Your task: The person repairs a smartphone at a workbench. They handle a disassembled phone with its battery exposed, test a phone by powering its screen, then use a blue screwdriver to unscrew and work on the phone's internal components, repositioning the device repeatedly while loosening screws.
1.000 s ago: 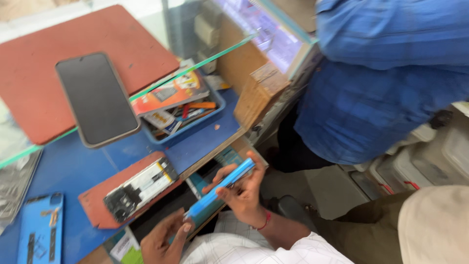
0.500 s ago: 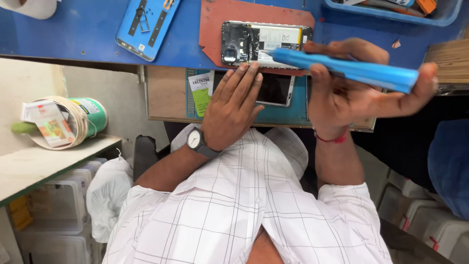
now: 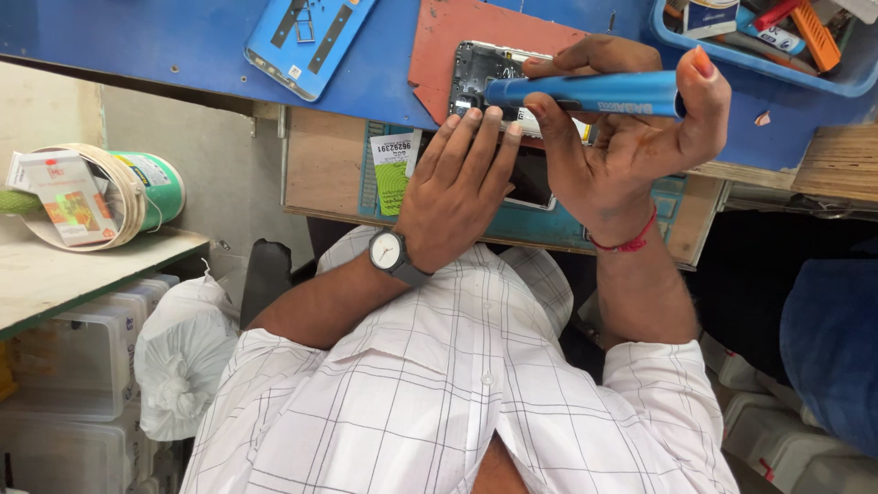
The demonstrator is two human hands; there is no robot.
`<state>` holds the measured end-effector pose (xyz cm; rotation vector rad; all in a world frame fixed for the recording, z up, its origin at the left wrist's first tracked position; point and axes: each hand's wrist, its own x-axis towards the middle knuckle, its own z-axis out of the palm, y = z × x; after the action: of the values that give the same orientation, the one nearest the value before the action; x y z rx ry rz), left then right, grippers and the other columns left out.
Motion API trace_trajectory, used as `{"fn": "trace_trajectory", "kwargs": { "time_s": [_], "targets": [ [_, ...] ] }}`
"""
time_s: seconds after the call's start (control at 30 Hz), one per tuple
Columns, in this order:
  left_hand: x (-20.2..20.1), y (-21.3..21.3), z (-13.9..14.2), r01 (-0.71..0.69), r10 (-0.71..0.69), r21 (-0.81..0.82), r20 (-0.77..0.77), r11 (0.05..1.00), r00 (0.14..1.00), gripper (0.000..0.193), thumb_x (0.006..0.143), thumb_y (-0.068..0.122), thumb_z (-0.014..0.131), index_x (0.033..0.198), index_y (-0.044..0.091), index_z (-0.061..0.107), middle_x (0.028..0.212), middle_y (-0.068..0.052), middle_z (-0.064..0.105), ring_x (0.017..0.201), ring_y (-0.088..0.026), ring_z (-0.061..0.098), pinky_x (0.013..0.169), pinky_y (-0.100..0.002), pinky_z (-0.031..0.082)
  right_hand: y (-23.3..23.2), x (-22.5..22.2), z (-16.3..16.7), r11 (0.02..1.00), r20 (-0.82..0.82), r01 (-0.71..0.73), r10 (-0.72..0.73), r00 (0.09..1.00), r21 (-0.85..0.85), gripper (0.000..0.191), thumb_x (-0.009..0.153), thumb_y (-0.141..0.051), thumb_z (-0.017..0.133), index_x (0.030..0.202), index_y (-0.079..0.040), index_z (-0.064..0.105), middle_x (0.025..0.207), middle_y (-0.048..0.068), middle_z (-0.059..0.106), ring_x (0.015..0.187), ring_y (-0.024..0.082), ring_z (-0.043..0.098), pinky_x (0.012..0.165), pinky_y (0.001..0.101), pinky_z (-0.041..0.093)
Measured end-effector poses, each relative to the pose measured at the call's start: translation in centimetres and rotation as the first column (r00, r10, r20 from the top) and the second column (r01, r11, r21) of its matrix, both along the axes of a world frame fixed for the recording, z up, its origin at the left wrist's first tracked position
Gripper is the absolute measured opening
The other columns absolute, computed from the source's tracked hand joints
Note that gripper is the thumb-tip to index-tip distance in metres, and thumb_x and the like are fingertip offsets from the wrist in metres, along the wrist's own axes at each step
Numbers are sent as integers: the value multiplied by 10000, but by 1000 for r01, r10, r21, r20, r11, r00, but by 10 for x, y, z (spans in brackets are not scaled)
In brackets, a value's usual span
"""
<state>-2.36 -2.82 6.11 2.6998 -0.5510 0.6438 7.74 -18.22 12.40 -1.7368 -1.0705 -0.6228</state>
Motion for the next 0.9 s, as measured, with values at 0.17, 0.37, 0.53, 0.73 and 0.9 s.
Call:
{"fn": "trace_trajectory", "kwargs": {
  "time_s": [0.17, 0.37, 0.53, 0.73, 0.9],
  "targets": [
    [4, 5, 5, 21, -22, 39, 16, 999, 1000, 509, 1092, 258, 624, 1510, -15, 522, 1504, -210, 514, 1409, -329, 485, 1243, -469, 392, 6, 2, 4, 1000, -25, -10, 9, 1000, -29, 913, 989, 137, 731, 1511, -208, 66, 1194, 270, 604, 1018, 323, 765, 820, 346, 682],
    [5, 6, 6, 7, -10, 65, 40, 998, 999, 480, 1091, 249, 607, 1487, -14, 541, 1497, -201, 519, 1402, -325, 495, 1236, -464, 396, 7, 4, 13, 989, -118, -108, 95, 988, -106, 836, 1047, 154, 710, 1505, -204, 108, 1188, 229, 613, 1031, 287, 750, 836, 304, 707],
    [5, 3, 12, 27, -27, 60, 0, 998, 1000, 532, 1006, 279, 655, 1434, -20, 556, 1470, -212, 534, 1360, -342, 513, 1209, -469, 397, 12, 4, 26, 984, -336, -118, 66, 940, -137, 667, 1093, 106, 723, 1472, -102, 215, 1142, 173, 626, 1011, 226, 744, 760, 254, 672],
    [12, -1, 30, 27, -28, 44, 24, 999, 999, 611, 904, 336, 717, 1382, -9, 557, 1393, -207, 559, 1310, -353, 521, 1170, -485, 393, 22, 5, 51, 971, -186, 70, -115, 976, -230, 644, 1031, -23, 768, 1484, -62, 312, 1088, 89, 674, 846, 174, 764, 681, 278, 619],
    [10, -14, 33, -10, 5, 104, 50, 995, 999, 620, 901, 362, 723, 1345, -46, 574, 1350, -220, 566, 1292, -354, 516, 1167, -491, 385, 18, 5, 57, 960, -91, 125, -152, 984, -252, 649, 975, -73, 776, 1441, -19, 328, 1217, 185, 661, 791, 265, 739, 628, 351, 586]
  ]
}}
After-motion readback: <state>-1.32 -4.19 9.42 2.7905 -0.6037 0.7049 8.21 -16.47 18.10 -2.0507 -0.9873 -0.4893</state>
